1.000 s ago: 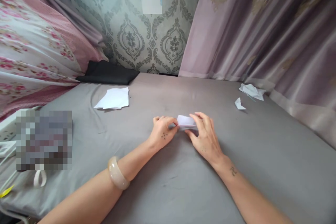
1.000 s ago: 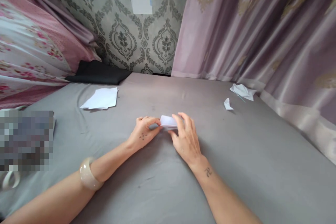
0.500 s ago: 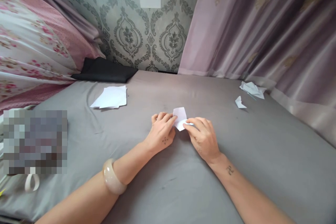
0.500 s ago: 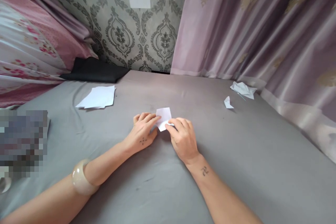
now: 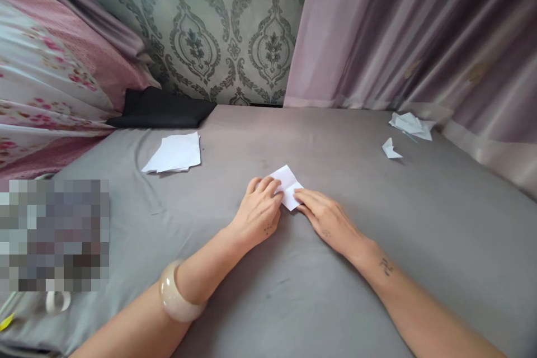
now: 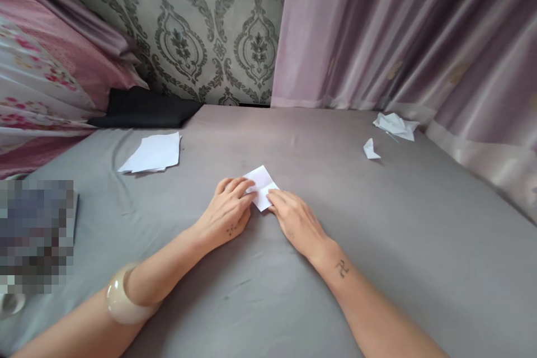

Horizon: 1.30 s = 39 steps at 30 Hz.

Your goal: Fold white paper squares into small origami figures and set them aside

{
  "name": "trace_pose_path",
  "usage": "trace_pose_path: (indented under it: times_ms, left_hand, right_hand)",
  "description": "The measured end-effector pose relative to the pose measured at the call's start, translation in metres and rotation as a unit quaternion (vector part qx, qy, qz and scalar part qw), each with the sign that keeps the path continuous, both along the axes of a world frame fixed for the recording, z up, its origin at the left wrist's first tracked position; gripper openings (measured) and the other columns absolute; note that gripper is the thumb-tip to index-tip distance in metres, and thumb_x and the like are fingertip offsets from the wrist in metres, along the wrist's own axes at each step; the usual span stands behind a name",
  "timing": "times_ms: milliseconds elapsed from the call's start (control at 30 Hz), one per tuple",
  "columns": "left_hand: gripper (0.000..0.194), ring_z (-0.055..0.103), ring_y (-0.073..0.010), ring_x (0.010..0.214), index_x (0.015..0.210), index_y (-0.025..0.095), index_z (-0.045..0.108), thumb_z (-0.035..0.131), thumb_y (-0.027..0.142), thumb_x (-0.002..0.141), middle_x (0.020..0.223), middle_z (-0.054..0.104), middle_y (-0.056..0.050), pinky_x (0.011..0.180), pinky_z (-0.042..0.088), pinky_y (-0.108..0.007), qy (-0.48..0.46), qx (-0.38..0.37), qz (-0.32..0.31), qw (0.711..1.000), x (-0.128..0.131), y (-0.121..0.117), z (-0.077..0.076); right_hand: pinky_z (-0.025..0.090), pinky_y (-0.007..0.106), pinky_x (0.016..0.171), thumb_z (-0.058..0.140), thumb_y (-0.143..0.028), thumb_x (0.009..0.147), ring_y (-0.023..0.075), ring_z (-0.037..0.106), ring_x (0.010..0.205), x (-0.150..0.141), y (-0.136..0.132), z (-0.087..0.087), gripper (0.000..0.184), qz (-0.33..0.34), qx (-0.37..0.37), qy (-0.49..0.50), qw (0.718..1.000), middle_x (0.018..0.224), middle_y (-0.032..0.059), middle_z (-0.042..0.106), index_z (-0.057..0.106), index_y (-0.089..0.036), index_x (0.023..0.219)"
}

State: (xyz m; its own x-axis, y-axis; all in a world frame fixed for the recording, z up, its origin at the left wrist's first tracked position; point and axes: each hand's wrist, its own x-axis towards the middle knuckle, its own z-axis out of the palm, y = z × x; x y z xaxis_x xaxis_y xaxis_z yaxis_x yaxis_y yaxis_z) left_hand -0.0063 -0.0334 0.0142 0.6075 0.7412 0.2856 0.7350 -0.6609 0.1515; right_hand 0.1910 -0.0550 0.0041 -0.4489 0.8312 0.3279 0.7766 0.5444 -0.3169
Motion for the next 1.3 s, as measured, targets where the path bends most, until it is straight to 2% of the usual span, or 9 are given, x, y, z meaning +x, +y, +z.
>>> trace_pose_path:
  times_ms: [100, 200, 400, 600, 933, 1300]
  left_hand:
    - [0.025, 0.058, -0.0222, 0.098, 0.099, 0.019, 0.064, 0.045, 0.013, 0.084, 0.105, 0.065, -0.008, 0.088, 0.04, -0.039, -0.04, -0.056, 0.023, 0.997, 0.002, 0.003, -0.001]
    - [0.017, 0.059, -0.0216, 0.093, 0.091, 0.02, 0.066, 0.05, 0.019, 0.086, 0.101, 0.067, -0.005, 0.083, 0.043, -0.037, -0.092, -0.09, 0.068, 0.989, 0.004, 0.006, -0.004]
    - [0.012, 0.057, -0.0207, 0.09, 0.084, 0.019, 0.068, 0.056, 0.022, 0.086, 0.097, 0.069, -0.004, 0.083, 0.046, -0.035, -0.18, -0.128, 0.114, 0.969, 0.006, 0.008, -0.01]
    - [0.017, 0.053, -0.0223, 0.092, 0.083, 0.018, 0.069, 0.053, 0.022, 0.088, 0.094, 0.067, -0.006, 0.083, 0.047, -0.036, -0.21, -0.142, 0.143, 0.957, 0.007, 0.009, -0.014]
    - [0.017, 0.05, -0.0236, 0.093, 0.085, 0.016, 0.069, 0.054, 0.024, 0.086, 0.095, 0.062, -0.009, 0.085, 0.045, -0.038, -0.226, -0.173, 0.178, 0.942, 0.008, 0.012, -0.016]
    - [0.015, 0.05, -0.023, 0.092, 0.078, 0.017, 0.067, 0.055, 0.024, 0.085, 0.091, 0.06, -0.008, 0.084, 0.044, -0.039, -0.248, -0.202, 0.188, 0.929, 0.008, 0.014, -0.015]
  right_hand:
    - [0.05, 0.037, 0.089, 0.047, -0.021, 0.093, 0.0224, 0.058, 0.108, 0.0, 0.001, 0.001, 0.023, -0.019, -0.02, 0.016, 0.999, 0.121, 0.0074, 0.063, 0.061, -0.02, 0.111]
    - [0.05, 0.037, 0.088, 0.044, -0.022, 0.094, 0.0213, 0.06, 0.103, -0.002, 0.003, -0.001, 0.023, -0.045, -0.031, 0.037, 0.998, 0.117, 0.0049, 0.065, 0.066, -0.022, 0.1]
    - [0.049, 0.035, 0.086, 0.047, -0.023, 0.092, 0.0195, 0.061, 0.099, -0.009, 0.006, -0.006, 0.022, -0.105, -0.034, 0.094, 0.989, 0.107, 0.0037, 0.068, 0.068, -0.022, 0.087]
    - [0.048, 0.035, 0.081, 0.05, -0.024, 0.09, 0.0198, 0.06, 0.091, -0.014, 0.011, -0.005, 0.02, -0.149, -0.025, 0.13, 0.98, 0.1, 0.0052, 0.068, 0.067, -0.021, 0.08]
    - [0.046, 0.036, 0.082, 0.051, -0.023, 0.089, 0.0212, 0.057, 0.091, -0.02, 0.013, -0.009, 0.016, -0.188, -0.02, 0.127, 0.974, 0.098, 0.0075, 0.064, 0.062, -0.018, 0.078]
    - [0.047, 0.039, 0.08, 0.048, -0.023, 0.089, 0.0227, 0.055, 0.089, -0.023, 0.013, -0.012, 0.015, -0.211, -0.025, 0.107, 0.971, 0.099, 0.0097, 0.06, 0.057, -0.019, 0.077]
